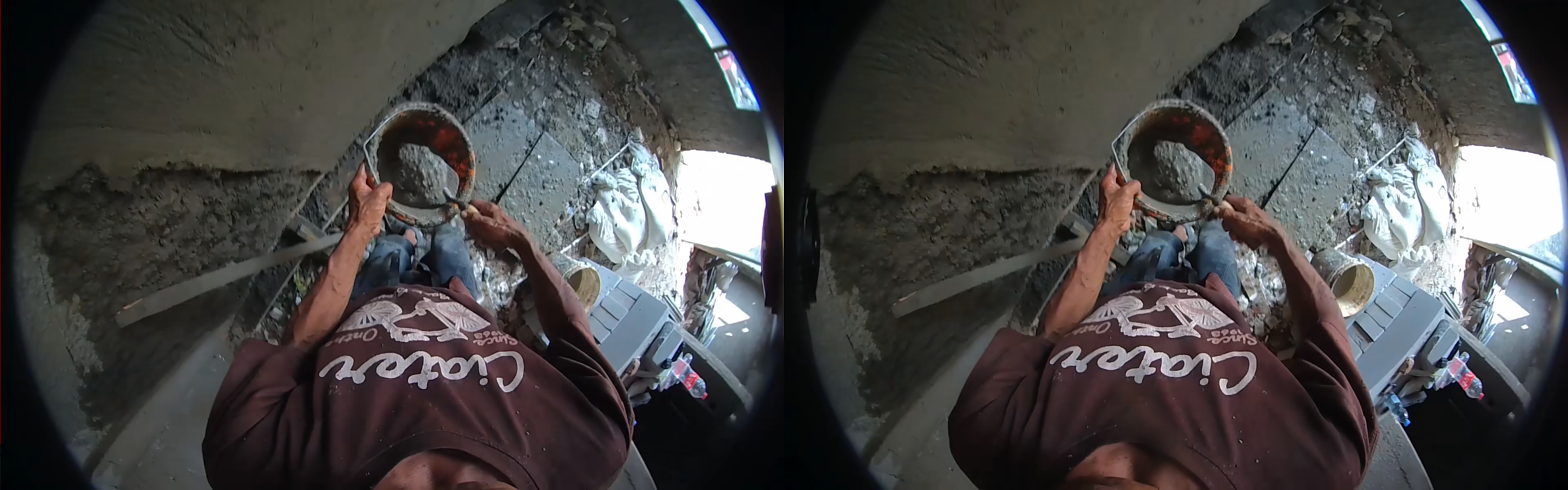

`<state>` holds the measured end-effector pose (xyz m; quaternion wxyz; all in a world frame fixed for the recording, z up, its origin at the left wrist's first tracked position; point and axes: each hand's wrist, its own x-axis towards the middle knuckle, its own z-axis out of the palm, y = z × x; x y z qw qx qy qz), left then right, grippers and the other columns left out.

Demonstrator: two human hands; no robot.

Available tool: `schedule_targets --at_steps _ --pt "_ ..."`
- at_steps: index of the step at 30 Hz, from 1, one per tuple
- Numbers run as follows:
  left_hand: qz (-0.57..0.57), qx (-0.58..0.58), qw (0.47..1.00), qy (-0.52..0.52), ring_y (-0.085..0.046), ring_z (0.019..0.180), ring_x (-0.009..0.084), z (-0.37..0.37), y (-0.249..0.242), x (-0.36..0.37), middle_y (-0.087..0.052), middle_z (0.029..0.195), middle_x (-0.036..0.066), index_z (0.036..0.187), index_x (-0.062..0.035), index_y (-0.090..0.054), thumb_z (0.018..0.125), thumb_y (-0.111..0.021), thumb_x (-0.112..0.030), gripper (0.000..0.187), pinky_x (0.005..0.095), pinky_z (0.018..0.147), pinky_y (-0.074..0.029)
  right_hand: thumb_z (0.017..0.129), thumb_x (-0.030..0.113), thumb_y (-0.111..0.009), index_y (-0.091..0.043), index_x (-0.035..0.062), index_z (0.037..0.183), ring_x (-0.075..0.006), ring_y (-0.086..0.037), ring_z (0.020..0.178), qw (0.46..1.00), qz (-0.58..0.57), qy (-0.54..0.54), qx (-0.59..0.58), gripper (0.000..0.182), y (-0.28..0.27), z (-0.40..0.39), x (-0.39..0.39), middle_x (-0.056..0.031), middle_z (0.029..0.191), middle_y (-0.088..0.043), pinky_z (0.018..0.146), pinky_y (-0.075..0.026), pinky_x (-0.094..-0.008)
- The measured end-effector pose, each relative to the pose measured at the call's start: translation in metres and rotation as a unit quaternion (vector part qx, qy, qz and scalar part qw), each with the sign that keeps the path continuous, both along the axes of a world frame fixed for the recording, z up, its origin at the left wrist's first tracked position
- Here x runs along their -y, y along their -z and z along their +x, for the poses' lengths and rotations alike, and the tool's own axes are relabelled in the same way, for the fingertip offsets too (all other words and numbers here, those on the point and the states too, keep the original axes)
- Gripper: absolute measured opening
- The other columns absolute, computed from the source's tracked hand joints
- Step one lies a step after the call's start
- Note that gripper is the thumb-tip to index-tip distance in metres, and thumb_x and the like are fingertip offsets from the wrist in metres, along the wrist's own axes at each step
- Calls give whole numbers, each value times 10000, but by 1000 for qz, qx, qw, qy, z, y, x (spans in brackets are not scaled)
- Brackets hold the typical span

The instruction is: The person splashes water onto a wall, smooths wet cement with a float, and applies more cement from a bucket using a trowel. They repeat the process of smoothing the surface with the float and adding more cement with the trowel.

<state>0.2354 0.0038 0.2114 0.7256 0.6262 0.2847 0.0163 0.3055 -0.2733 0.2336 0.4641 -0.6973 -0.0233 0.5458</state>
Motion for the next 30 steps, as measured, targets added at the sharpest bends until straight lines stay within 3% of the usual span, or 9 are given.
schedule_targets --at_steps 2,5,6,11,14,19,24,29,30 --pt "-17 -36 999 -22 -396 522 75 9 -13 7 -452 653 -15 1003 -63 -515 721 -529 -25 285 257 441 -340 875 369 -529 -571 91 937 -105 -500 552 989 124 72 -44 289 -10 -5 2 -20 641 -509 475 -402 -265" --pt "-67 -5 990 -124 -426 480 103 21 -23 26 -463 660 -5 1087 -87 -502 705 -576 -27 393 272 403 -365 903 241 -501 -567 89 1040 -129 -494 569 976 63 12 209 214 -20 -1 0 -39 653 -512 503 -401 -311" --pt "-29 -37 994 -102 -468 483 113 19 27 14 -495 735 -5 1179 -136 -477 717 -543 21 493 262 383 -378 903 262 -515 -546 97 1015 -98 -460 542 975 197 95 -24 202 -18 -2 4 4 656 -492 461 -365 -279" --pt "-76 12 991 -113 -434 447 131 32 -37 46 -449 693 -3 983 -107 -489 636 -526 26 374 266 357 -381 930 375 -476 -535 116 1061 -88 -468 583 984 153 71 62 296 -67 -3 14 19 681 -490 499 -393 -262" --pt "-122 21 982 -143 -417 442 121 34 -37 61 -439 687 -6 914 -103 -480 622 -536 12 319 248 340 -367 901 334 -536 -507 117 978 -121 -494 528 931 286 219 -57 232 -72 1 36 -16 663 -510 428 -409 -260" --pt "-157 3 970 -186 -436 472 131 28 -38 64 -451 720 1 930 -131 -491 606 -507 46 370 275 362 -422 837 329 -598 -519 119 1097 -125 -488 553 868 305 392 -13 343 -107 33 107 -18 708 -510 440 -421 -258" --pt "-175 -13 964 -199 -476 552 159 12 -20 32 -468 761 4 970 -165 -519 599 -486 70 441 297 382 -423 837 350 -624 -502 56 1054 -138 -521 525 720 304 536 320 385 -130 90 227 -45 726 -555 446 -459 -278" --pt "-135 -54 976 -163 -487 530 166 -15 9 -20 -485 781 8 1044 -172 -524 603 -460 97 521 295 357 -388 849 199 -624 -519 47 1016 -127 -520 531 429 -49 702 566 250 -136 167 318 -28 727 -557 474 -436 -273" --pt "-135 -55 976 -163 -487 530 166 -22 17 -32 -485 781 8 1044 -172 -524 603 -460 97 521 295 357 -388 849 199 -624 -519 47 1016 -127 -520 531 430 -49 702 566 250 -125 196 322 -28 727 -557 474 -436 -273"
